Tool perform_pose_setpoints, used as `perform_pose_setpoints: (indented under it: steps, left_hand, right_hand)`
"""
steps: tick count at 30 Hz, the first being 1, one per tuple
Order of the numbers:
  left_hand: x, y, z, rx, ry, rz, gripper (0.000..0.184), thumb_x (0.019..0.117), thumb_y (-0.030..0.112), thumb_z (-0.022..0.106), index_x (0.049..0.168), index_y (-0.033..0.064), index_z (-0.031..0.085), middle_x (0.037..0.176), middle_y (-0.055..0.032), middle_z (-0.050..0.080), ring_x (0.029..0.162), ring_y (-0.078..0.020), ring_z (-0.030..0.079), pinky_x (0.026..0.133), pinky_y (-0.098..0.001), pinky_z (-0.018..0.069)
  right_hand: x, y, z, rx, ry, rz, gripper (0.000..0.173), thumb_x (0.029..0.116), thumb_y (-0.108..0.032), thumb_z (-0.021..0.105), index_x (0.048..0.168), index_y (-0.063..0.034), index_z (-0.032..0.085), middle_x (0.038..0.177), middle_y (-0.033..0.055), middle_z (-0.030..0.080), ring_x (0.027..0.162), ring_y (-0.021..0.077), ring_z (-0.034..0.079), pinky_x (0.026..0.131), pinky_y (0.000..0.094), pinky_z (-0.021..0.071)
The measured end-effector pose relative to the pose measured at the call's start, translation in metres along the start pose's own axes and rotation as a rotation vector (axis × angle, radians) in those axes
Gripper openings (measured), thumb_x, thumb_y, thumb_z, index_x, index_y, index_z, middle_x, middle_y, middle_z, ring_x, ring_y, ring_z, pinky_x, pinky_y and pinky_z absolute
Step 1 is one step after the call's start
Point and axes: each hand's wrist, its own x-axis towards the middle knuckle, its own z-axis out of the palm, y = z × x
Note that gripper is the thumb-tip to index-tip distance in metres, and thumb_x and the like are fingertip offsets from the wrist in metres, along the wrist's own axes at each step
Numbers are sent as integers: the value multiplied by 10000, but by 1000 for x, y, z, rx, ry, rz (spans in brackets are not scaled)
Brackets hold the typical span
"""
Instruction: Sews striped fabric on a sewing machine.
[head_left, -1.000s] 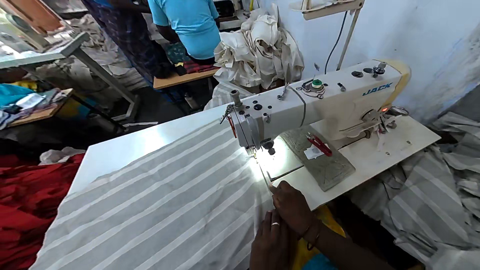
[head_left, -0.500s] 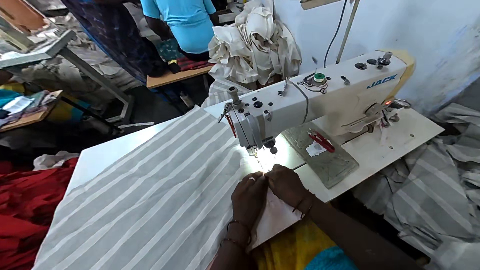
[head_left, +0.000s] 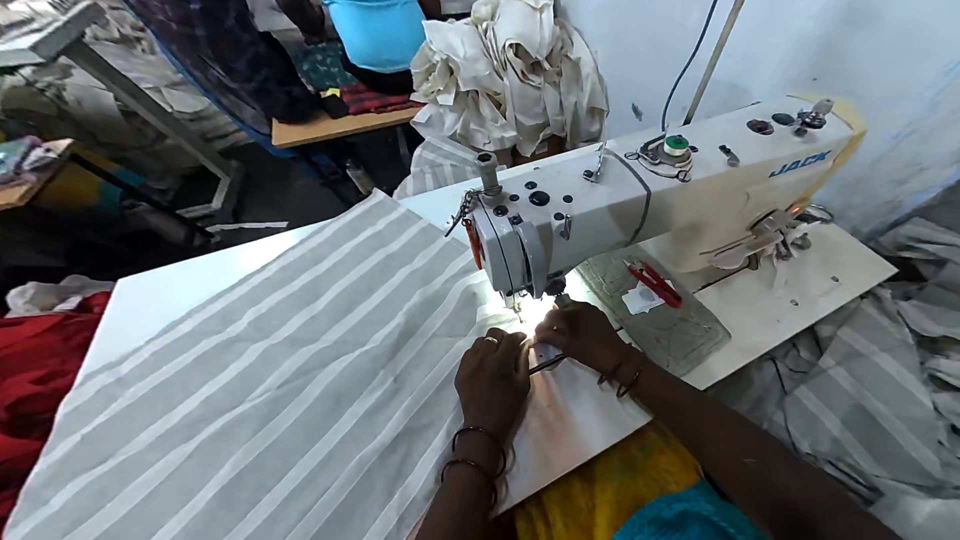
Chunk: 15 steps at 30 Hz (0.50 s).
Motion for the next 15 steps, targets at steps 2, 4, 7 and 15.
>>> perform_pose_setpoints:
  steps: [2, 4, 7, 15]
  left_hand:
    - [-1, 0, 1, 27, -11, 6, 139, 899, 192, 700, 970, 137, 807, 935, -105, 708, 825, -307, 691, 672, -487, 555]
    - [-3, 1, 1, 67, -31, 31, 203, 919, 253, 652, 962, 133, 810, 937, -110, 710, 836, -313, 688, 680, -491, 550]
    - [-3, 2, 0, 93, -25, 47, 183, 923, 256, 681, 921, 118, 802, 950, -125, 708, 862, -337, 684, 699, -501, 544]
    - [32, -12, -1, 76, -279, -118, 318, 924, 337, 643, 787, 57, 709, 1485, -146, 547, 1481, -431, 330, 1125, -673, 281]
  right_hand:
    - [-2, 3, 2, -63, 7, -80, 134, 926, -194, 725, 974, -105, 814, 913, 124, 717, 898, 294, 696, 746, 481, 558]
    - [-4, 8, 10, -147, 75, -217, 138, 949, -175, 679, 949, -95, 792, 926, 108, 713, 919, 280, 694, 730, 430, 572]
    - [-2, 12, 12, -194, 96, -317, 145, 967, -145, 632, 919, -68, 746, 902, 110, 690, 870, 275, 692, 686, 407, 578]
    - [28, 0, -6, 39, -150, 178, 212, 910, -250, 738, 893, -38, 732, 877, 146, 706, 871, 318, 690, 751, 551, 532]
